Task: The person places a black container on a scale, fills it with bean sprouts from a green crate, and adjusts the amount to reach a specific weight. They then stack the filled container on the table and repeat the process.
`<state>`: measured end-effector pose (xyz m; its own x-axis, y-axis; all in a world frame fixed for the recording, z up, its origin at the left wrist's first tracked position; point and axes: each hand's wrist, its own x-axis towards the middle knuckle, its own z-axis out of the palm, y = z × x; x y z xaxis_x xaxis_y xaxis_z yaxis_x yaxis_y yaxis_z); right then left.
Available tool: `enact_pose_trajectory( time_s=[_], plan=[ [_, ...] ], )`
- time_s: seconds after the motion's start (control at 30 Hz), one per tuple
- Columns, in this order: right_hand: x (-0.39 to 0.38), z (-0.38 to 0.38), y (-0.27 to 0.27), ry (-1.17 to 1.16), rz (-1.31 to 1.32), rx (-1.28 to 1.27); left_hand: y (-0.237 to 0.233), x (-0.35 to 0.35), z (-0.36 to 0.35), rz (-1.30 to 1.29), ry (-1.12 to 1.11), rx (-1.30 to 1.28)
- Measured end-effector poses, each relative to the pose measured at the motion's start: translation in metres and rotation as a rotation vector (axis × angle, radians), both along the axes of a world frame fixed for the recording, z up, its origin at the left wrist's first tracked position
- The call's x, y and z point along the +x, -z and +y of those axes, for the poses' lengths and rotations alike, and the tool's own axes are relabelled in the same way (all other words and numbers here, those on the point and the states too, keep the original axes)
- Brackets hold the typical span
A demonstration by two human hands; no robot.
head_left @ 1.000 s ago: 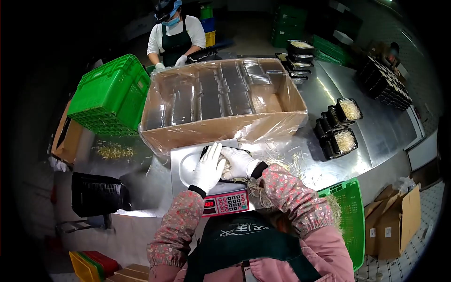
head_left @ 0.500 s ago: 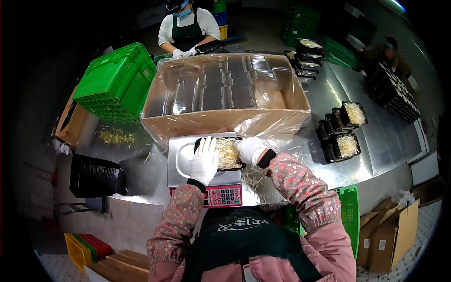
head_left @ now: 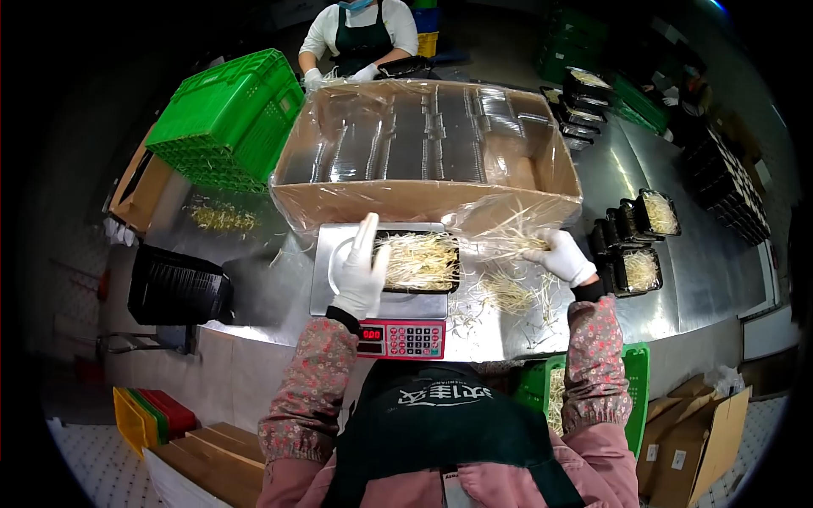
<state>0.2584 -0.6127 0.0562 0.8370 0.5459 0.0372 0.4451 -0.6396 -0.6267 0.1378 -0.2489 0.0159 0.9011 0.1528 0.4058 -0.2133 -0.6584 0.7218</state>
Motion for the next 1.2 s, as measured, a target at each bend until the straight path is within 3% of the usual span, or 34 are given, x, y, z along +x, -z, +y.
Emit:
enact_pose_trajectory(
  time_s=[0.07, 0.1, 0.17, 0.2, 0.27, 0.33, 0.37, 0.4, 0.47, 0.53, 0.57, 0.6, 0.63, 0.67, 0.7, 0.73, 0.8, 0.87, 0.93, 0.97, 1.2],
  plan=[
    [-0.008, -0.021, 0.026, 0.142, 0.221, 0.154, -0.003, -0.004, 0.027, -0.037, -0.069, -0.081],
    [-0.011, -0.030, 0.045, 0.212, 0.353, 0.147, -0.018, -0.011, 0.034, -0.031, -0.101, -0.158],
    [-0.014, -0.047, 0.099, 0.304, 0.565, 0.087, -0.004, -0.015, 0.065, -0.056, -0.103, -0.144],
    [-0.013, -0.065, 0.149, 0.290, 0.310, -0.181, -0.002, -0.021, 0.075, -0.028, -0.106, -0.107],
    [-0.022, -0.080, 0.175, 0.158, -0.012, -0.310, -0.002, -0.029, 0.080, 0.076, -0.053, -0.024],
    [-0.022, -0.077, 0.153, 0.363, 0.345, -0.067, -0.001, -0.034, 0.078, 0.139, 0.023, 0.107],
    [-0.010, -0.092, 0.164, 0.279, 0.176, -0.067, 0.000, -0.032, 0.075, 0.160, 0.072, 0.094],
    [-0.009, -0.082, 0.129, 0.399, 0.344, -0.106, 0.001, -0.030, 0.068, 0.176, 0.075, 0.112],
    [0.008, -0.095, 0.137, 0.339, 0.208, 0.080, 0.004, -0.022, 0.054, 0.156, 0.118, 0.126],
    [0.008, -0.073, 0.101, 0.430, 0.300, -0.015, 0.015, -0.009, 0.042, 0.086, 0.168, 0.252],
    [0.010, -0.069, 0.104, 0.392, 0.199, -0.016, 0.010, -0.003, 0.033, 0.111, 0.173, 0.326],
    [0.016, -0.070, 0.124, 0.359, 0.101, -0.022, 0.004, -0.002, 0.022, 0.134, 0.181, 0.398],
    [0.030, -0.079, 0.158, 0.344, 0.236, 0.007, 0.004, 0.002, 0.014, 0.140, 0.215, 0.455],
    [0.027, -0.077, 0.161, 0.306, 0.155, -0.143, 0.006, 0.006, 0.007, 0.146, 0.239, 0.516],
    [0.026, -0.070, 0.146, 0.279, 0.317, -0.334, 0.011, 0.008, 0.004, 0.144, 0.244, 0.569],
    [0.018, -0.059, 0.135, 0.305, 0.221, -0.503, 0.016, 0.010, 0.002, 0.143, 0.239, 0.625],
    [0.003, -0.047, 0.127, 0.391, 0.126, -0.375, 0.025, 0.007, 0.001, 0.122, 0.206, 0.643],
    [-0.016, -0.027, 0.116, 0.309, 0.064, -0.537, 0.036, 0.000, -0.001, 0.091, 0.185, 0.573],
    [-0.039, -0.015, 0.146, 0.112, -0.057, -0.491, 0.038, -0.004, -0.004, 0.081, 0.173, 0.574],
    [-0.047, -0.007, 0.149, 0.105, -0.082, -0.588, 0.038, -0.004, -0.006, 0.074, 0.151, 0.567],
    [-0.038, -0.007, 0.190, 0.258, -0.071, -0.446, 0.028, -0.003, -0.007, 0.134, 0.142, 0.551]
  ],
)
